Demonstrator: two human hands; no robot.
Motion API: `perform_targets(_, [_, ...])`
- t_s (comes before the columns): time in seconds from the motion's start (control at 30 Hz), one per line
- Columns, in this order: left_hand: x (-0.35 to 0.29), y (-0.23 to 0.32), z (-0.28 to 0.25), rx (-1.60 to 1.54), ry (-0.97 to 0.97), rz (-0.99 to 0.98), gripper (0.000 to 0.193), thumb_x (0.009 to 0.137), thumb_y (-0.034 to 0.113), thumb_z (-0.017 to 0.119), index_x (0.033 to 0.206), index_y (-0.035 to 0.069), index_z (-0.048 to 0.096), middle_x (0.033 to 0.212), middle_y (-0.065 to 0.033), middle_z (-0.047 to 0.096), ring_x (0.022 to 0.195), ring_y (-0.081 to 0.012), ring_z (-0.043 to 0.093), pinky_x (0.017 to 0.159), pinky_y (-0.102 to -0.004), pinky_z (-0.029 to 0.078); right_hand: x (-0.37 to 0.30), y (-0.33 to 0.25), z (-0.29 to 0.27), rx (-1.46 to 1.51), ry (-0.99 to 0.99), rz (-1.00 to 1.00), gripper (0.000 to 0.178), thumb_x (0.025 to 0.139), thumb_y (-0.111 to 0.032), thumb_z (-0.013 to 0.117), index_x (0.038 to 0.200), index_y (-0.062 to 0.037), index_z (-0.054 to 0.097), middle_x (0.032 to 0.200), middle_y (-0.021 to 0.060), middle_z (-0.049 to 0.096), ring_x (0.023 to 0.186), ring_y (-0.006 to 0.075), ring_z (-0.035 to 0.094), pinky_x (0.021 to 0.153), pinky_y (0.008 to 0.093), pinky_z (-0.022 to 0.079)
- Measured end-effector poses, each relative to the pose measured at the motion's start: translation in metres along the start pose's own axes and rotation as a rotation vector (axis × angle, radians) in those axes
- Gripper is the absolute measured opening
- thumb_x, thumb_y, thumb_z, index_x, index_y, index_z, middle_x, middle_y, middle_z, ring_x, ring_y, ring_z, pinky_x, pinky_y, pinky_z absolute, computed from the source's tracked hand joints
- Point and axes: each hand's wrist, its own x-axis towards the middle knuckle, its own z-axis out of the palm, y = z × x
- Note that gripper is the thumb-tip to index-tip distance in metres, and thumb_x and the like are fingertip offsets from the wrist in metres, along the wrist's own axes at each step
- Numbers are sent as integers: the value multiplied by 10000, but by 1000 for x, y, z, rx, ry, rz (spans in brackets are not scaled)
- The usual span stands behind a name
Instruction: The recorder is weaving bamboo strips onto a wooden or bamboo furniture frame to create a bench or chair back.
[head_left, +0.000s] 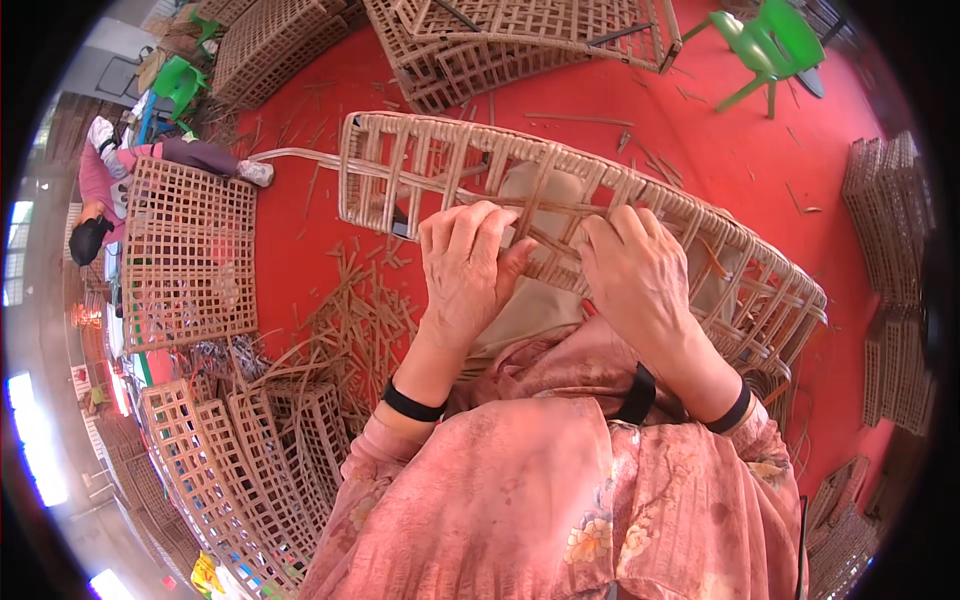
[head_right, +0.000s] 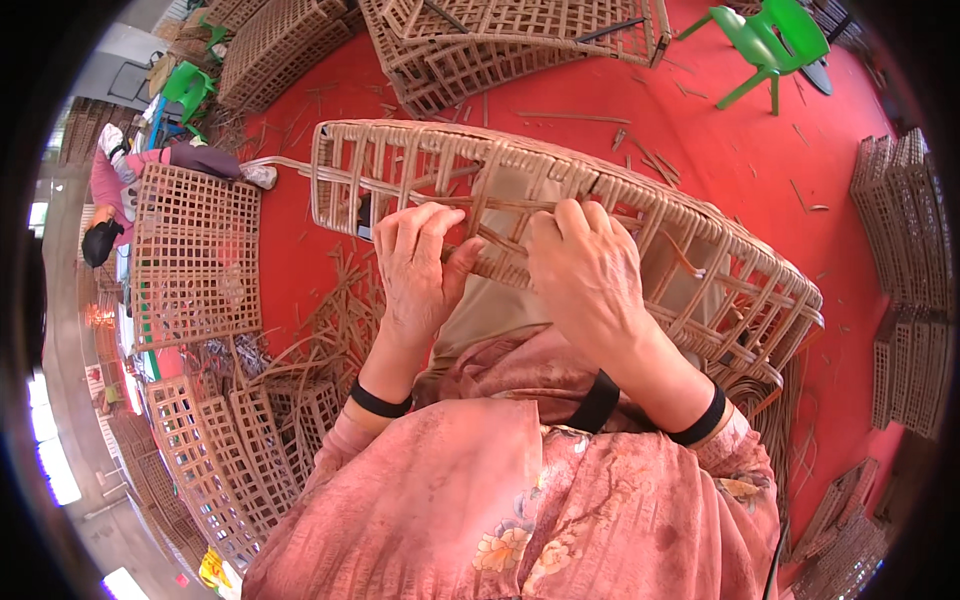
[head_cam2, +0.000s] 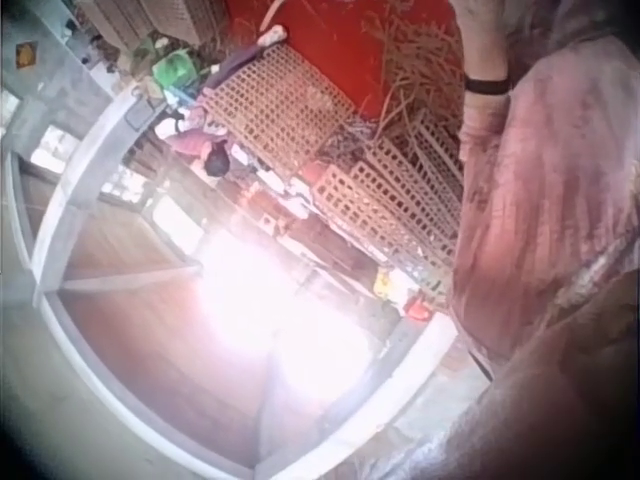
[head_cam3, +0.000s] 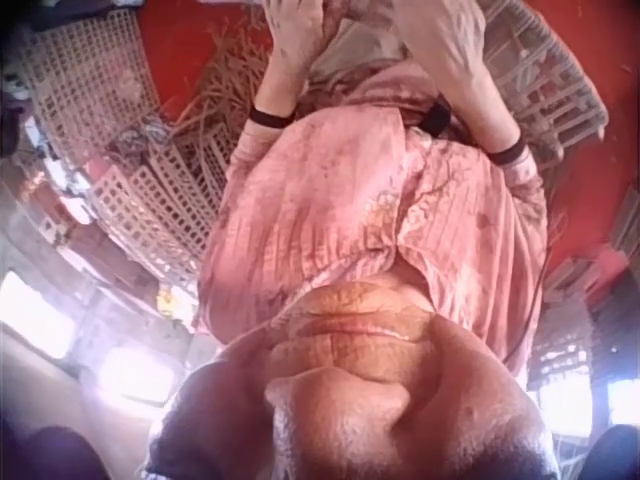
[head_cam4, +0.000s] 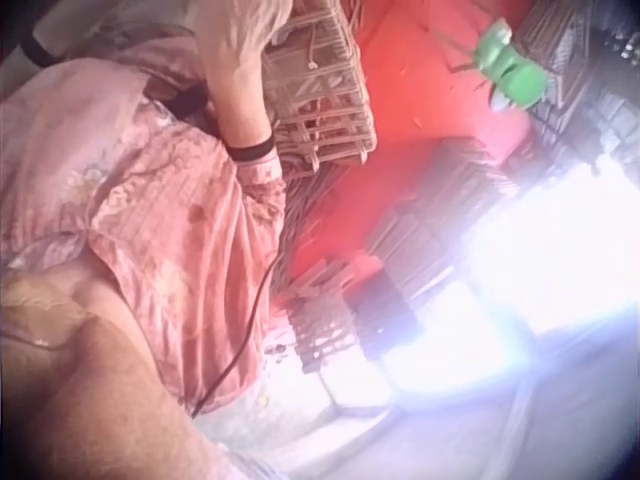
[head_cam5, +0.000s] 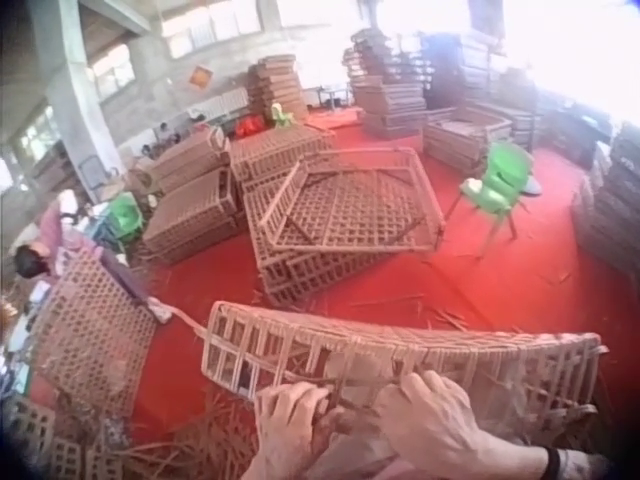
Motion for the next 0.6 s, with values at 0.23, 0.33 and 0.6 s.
perform_targets(0.23, [-1, -6, -4, 20, -60, 45, 324, 918, 413, 702, 997, 102, 658, 1014, -48, 599, 1001, -260, 535, 897, -417, 397, 1, -2, -4, 46, -46, 84, 177, 820, -142, 711, 954, -58, 631, 888, 93, 534, 869, 280, 579, 762, 401, 504])
perform_targets(0.33, [-5, -11, -6, -7, -71, 12, 341, 916, 424, 703, 1002, 98, 651, 1016, -55, 601, 1014, -269, 536, 894, -423, 400, 1, -2, -4, 51, -18, 72, 192, 817, -137, 714, 974, -56, 638, 893, 92, 535, 869, 286, 577, 766, 403, 503])
perform_targets(0.6, [-4, -34, -10, 64, -3, 11, 395, 920, 434, 696, 1049, 65, 639, 1058, -93, 606, 1033, -295, 540, 920, -446, 409, 1, -2, -4, 87, -39, 77, 192, 816, -113, 710, 993, -64, 652, 894, 98, 532, 856, 281, 574, 751, 398, 491])
